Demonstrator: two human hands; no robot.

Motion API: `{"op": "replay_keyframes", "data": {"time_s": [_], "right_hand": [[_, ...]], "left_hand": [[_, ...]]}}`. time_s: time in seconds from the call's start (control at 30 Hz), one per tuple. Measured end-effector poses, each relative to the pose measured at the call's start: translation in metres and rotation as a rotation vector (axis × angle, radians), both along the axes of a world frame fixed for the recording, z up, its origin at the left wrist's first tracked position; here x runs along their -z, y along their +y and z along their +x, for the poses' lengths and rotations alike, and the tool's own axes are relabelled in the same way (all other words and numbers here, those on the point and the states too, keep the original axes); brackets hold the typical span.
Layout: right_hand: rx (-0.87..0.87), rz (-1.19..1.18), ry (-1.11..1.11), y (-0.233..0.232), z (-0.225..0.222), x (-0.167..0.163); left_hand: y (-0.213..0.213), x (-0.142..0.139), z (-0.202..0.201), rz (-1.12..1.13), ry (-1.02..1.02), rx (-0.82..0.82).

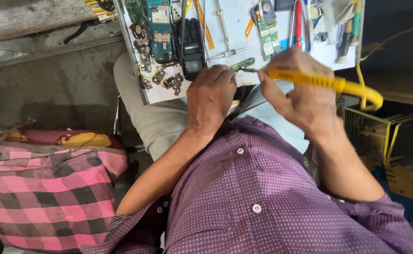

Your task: The person sits at a cluttered repair workbench and solders a small circuit board. They pick up a solder wire spool, hold the board steady with one hand, and use a soldering iron with the other to work on the board, occasionally repositioning it and reaching for items on the bench.

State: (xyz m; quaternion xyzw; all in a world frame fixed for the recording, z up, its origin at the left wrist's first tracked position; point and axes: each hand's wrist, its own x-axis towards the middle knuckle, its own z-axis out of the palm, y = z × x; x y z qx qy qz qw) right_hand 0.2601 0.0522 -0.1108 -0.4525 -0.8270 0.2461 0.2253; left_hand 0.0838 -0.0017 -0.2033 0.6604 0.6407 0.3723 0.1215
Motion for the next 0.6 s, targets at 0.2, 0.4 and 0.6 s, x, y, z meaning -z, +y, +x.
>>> {"op": "replay_keyframes", "data": {"time_s": [0.2,0.4,0.6], "right_hand": [[0.039,0.158,0.272,-0.026,0.025,0.037],[0.276,0.086,0.525,-0.043,0.052,0.057],[0.331,0.117,0.543,-0.045,0.066,0.069]], "left_hand": [[0.001,0.004,0.002,-0.006,0.006,-0.014],[0.002,0.005,0.002,0.022,-0.006,-0.03],[0.001,0.003,0.001,0.02,-0.019,-0.018]]}}
